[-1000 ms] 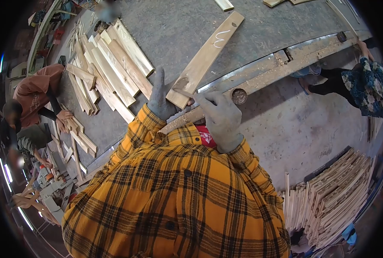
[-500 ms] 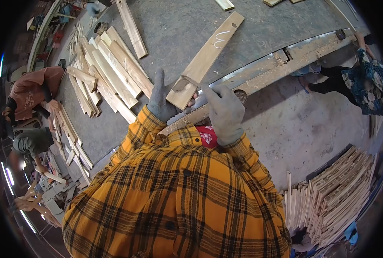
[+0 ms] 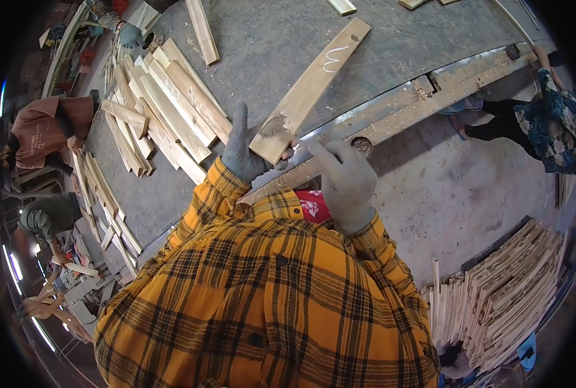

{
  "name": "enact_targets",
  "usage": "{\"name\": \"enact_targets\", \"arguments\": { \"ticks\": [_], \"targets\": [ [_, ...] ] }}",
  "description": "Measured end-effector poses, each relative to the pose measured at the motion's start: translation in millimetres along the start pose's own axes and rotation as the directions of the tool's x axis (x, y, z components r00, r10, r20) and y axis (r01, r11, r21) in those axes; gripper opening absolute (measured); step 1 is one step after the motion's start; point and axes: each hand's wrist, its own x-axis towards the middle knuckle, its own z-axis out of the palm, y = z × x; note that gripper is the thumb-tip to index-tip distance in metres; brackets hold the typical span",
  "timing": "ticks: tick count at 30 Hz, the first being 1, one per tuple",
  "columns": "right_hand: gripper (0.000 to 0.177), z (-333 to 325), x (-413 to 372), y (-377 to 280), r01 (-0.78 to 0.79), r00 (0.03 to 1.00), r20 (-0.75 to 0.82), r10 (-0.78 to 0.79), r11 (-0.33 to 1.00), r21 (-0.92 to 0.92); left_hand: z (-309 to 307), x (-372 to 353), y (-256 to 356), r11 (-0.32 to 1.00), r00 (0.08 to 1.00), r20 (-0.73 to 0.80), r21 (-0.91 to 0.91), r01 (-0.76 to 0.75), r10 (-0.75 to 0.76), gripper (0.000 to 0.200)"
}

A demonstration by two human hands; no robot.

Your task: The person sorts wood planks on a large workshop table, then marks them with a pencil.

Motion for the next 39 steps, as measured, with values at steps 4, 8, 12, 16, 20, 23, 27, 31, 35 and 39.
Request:
{"name": "enact_targets", "arguments": {
  "ticks": [4, 8, 12, 16, 20, 23, 27, 31, 35, 39],
  "targets": [
    [0.032, 14.4, 2.0, -4.3, -0.022, 0.999, -0.036, 0.023, 1.000, 0.010, 2.4, 1.5, -1.4, 0.997, 0.999, 0.036, 0.075, -0.024, 0.022, 0.105],
    [0.031, 10.6, -6.0, -17.4, 0.002, 0.999, 0.042, -0.006, 0.994, 0.108, 16.8, -0.8, -5.8, 0.995, 0.988, -0.138, 0.082, -0.052, 0.063, 0.105],
    [0.032, 5.1, -1.2, -8.4, -0.063, 0.997, 0.066, 0.047, 0.963, 0.263, 9.5, 3.6, -5.5, 0.998, 0.997, -0.053, 0.039, -0.046, 0.048, 0.102],
    [0.033, 17.1, 9.4, 7.7, -0.034, 0.997, -0.058, 0.042, 0.991, 0.131, 0.7, 3.0, -3.0, 0.996, 0.999, 0.039, 0.087, -0.017, 0.014, 0.106],
    [0.035, 18.7, 7.2, 3.6, -0.003, 1.000, -0.016, 0.005, 0.991, 0.133, 14.0, 1.3, -2.8, 0.984, 0.997, -0.029, 0.165, -0.071, 0.077, 0.109],
    [0.036, 11.9, 5.4, 1.0, 0.001, 1.000, 0.025, -0.007, 0.967, 0.256, 8.9, 0.5, -3.6, 0.986, 0.992, -0.108, 0.163, -0.045, 0.064, 0.108],
    [0.035, 20.3, 13.1, 10.0, -0.099, 0.995, 0.013, 0.098, 0.973, 0.206, 2.5, 4.1, -1.4, 0.988, 1.000, 0.025, 0.157, -0.010, 0.006, 0.105],
    [0.030, 13.2, 8.1, 7.0, -0.103, 0.991, 0.120, 0.062, 0.920, 0.378, 2.9, 4.0, 0.2, 0.980, 0.999, -0.034, 0.196, -0.022, 0.029, 0.092],
    [0.024, -6.3, 0.0, 27.1, -0.537, 0.842, 0.475, 0.256, 0.312, 0.784, -21.2, -8.5, 8.8, 0.721, 0.958, -0.183, 0.692, -0.035, 0.222, 0.071],
    [0.026, -12.0, 25.5, 42.6, -0.706, 0.683, 0.477, 0.553, 0.334, 0.625, -16.2, -38.8, 19.4, -0.381, 0.855, 0.060, 0.910, 0.166, 0.515, 0.069]
  ]
}}
